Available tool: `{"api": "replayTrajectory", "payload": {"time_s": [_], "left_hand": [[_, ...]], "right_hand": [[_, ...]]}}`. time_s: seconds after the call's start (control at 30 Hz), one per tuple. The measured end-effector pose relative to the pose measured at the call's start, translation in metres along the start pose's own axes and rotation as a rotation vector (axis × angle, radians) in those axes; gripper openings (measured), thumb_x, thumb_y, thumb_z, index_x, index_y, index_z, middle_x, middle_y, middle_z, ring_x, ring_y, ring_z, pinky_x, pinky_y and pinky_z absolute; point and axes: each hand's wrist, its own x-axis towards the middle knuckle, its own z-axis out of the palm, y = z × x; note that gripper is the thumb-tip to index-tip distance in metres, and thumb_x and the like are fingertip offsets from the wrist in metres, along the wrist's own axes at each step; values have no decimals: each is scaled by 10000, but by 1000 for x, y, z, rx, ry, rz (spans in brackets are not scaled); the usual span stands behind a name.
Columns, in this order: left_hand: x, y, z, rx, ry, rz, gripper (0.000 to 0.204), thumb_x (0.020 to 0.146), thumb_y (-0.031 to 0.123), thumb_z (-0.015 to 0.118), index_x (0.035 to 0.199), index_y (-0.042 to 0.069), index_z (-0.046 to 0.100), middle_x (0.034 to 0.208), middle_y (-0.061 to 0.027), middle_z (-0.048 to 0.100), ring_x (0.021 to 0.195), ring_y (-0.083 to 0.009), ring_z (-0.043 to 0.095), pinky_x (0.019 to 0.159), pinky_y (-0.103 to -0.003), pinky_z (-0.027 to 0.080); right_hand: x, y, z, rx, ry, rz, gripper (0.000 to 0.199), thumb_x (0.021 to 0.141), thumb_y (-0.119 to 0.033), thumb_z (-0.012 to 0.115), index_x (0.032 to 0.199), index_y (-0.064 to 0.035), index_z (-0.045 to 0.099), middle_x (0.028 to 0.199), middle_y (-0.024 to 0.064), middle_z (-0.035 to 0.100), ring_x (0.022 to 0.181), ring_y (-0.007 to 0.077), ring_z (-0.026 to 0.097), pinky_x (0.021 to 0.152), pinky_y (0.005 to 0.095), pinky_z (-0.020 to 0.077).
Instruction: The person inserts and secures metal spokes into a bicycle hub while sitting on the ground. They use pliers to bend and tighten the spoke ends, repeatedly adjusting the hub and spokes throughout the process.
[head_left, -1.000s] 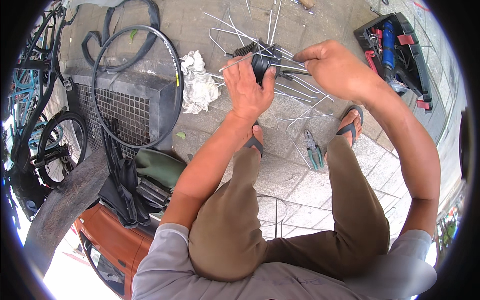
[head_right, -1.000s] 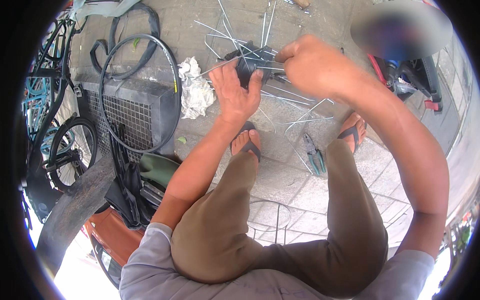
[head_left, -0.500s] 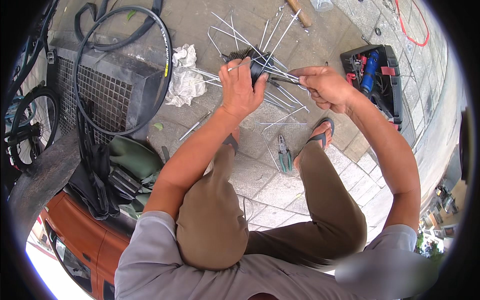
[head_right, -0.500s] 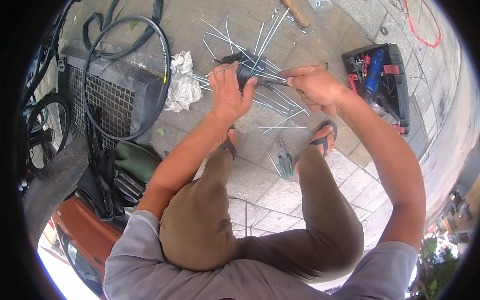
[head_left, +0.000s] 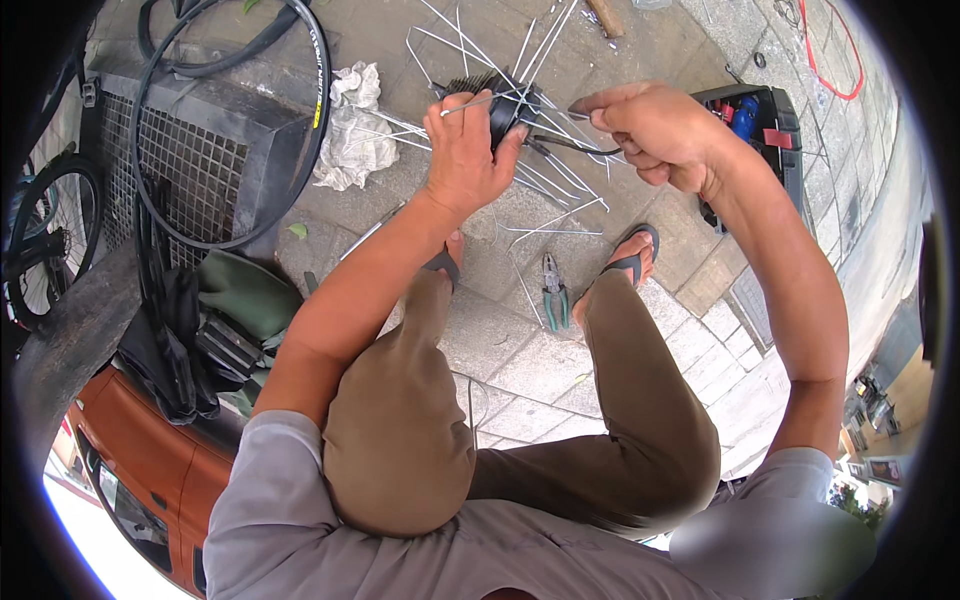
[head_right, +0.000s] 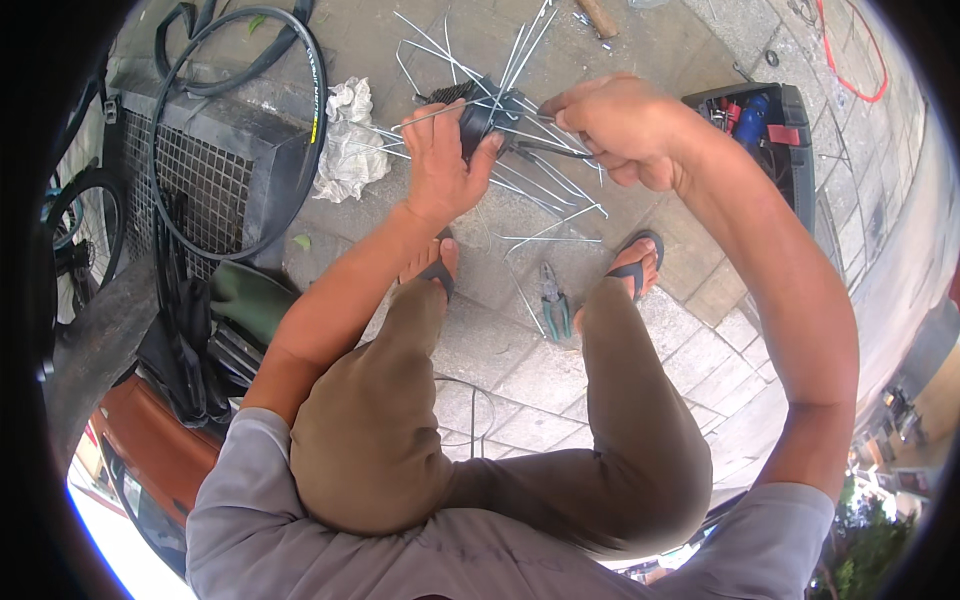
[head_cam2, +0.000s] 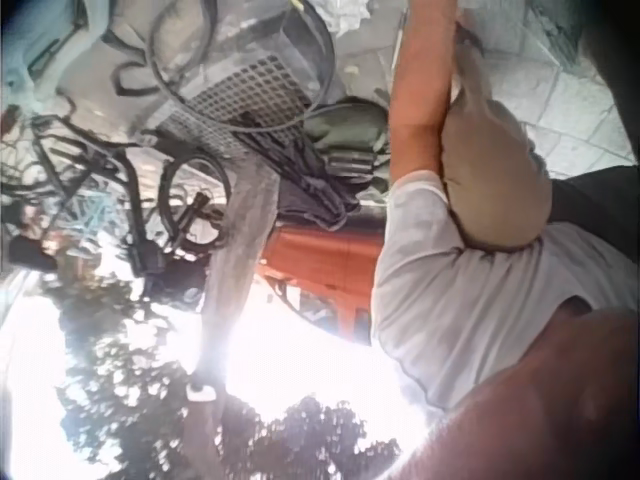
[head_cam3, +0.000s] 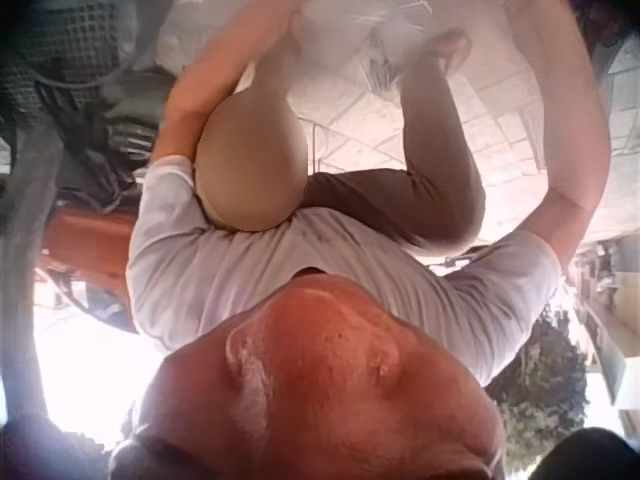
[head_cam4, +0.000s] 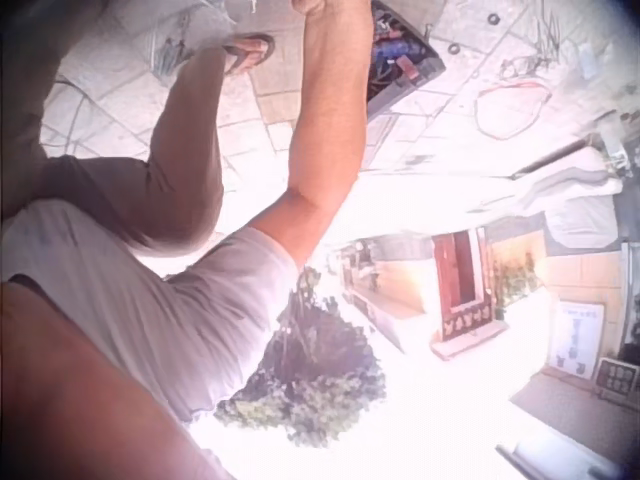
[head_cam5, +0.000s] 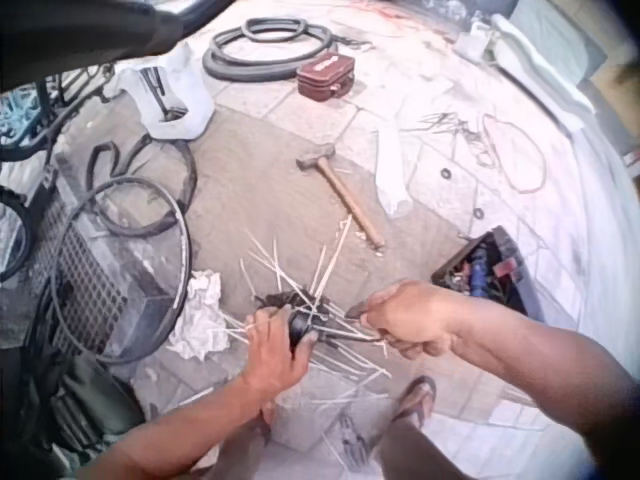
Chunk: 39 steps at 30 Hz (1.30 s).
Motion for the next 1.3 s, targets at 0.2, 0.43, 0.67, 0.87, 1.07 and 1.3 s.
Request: {"api": "replayTrajectory", "payload": {"time_s": [0.2,0.43,0.67,0.87,1.07,1.3], "left_hand": [[4,5,2,-4,6,13,600,902,274,799,1336,-66,561,1249,-253,544,1114,-405,493,1004,-534,378],[0,2,1,-9,-7,4,576,900,280,797,1318,-53,584,1245,-240,548,1116,-407,496,1002,-533,383],[-3,-2,-5,-5,-6,1,589,898,285,798,1324,-59,582,1245,-250,552,1118,-404,495,999,-537,385],[0,-5,-3,-10,-20,30,587,909,297,791,1328,-48,569,1257,-261,540,1114,-411,492,990,-539,386],[1,1,2,-4,-40,43,613,901,295,799,1350,-49,561,1254,-245,540,1112,-401,490,987,-529,384],[5,-3,1,-23,-29,46,617,894,282,805,1351,-54,562,1253,-252,528,1121,-406,487,996,-528,384]], "right_hand": [[20,55,-15,269,-128,-8,453,1059,-140,531,1490,-14,591,681,-60,368,490,67,269,444,279,233],[27,46,-18,192,-139,16,490,1052,-136,548,1531,-31,561,684,-77,367,508,61,296,444,288,244],[12,13,-2,55,-113,44,446,1070,-135,532,1499,-26,584,666,-64,338,487,67,253,455,284,224],[16,21,-7,167,-140,74,457,1098,-160,519,1537,-39,552,671,-73,329,491,56,248,447,266,213],[20,66,-4,344,-102,-10,428,1097,-184,586,1499,-38,595,662,-95,315,481,42,259,428,255,198],[26,56,-11,313,-138,35,430,1091,-179,568,1493,-30,598,679,-65,333,500,67,259,427,271,240]]}}
